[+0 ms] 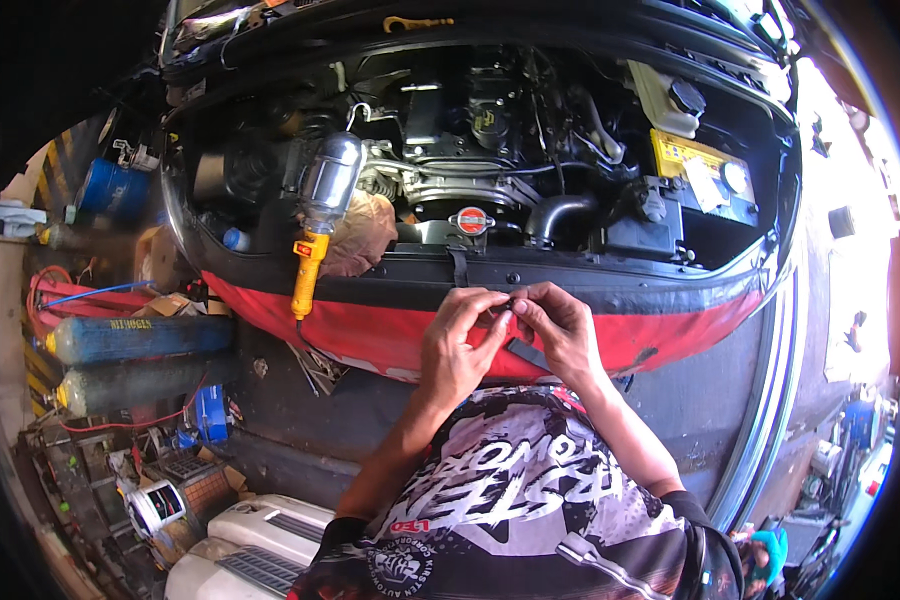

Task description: Inspecting and manipulating electrical connectors and wiring on a car engine.

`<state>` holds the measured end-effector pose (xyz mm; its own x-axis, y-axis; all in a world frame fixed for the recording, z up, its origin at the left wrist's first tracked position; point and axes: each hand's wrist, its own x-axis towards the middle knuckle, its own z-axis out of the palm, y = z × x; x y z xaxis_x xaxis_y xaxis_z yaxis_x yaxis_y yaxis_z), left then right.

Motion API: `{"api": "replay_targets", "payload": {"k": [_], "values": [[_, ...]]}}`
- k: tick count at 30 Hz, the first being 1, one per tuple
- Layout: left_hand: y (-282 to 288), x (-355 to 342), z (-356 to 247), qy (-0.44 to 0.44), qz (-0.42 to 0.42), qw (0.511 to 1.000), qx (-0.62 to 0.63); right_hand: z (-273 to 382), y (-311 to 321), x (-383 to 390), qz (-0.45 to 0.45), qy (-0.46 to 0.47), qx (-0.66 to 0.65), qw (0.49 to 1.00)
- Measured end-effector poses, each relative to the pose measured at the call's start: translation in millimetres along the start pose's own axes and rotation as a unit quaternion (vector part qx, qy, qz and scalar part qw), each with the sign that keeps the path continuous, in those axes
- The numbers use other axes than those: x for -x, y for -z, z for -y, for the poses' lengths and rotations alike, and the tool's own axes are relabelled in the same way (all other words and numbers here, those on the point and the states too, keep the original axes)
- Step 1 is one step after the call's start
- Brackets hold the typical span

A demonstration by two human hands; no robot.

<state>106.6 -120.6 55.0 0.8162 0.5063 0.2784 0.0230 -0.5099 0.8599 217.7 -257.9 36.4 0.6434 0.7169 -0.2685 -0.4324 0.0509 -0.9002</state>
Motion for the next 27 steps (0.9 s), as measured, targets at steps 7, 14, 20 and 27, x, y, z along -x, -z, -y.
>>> {"api": "replay_targets", "payload": {"k": [7,14,20,27], "values": [[3.9,-5.1,5.0,0.012,0.000,1.000,-0.005,6.8,-2.8,-6.5,-0.010,0.006,0.118,0.993],[7.5,-23.4,17.4,0.049,-0.003,0.999,0.022,10.3,-4.2,-27.8,-0.010,0.003,0.158,0.987],[13.5,-52.5,42.5,0.010,0.007,1.000,0.009,26.0,-12.8,-61.7,-0.005,-0.016,0.207,0.978],[22.8,-96.1,69.8,0.004,-0.001,1.000,0.014,40.5,-18.3,-114.2,0.031,0.062,0.299,0.952]]}}
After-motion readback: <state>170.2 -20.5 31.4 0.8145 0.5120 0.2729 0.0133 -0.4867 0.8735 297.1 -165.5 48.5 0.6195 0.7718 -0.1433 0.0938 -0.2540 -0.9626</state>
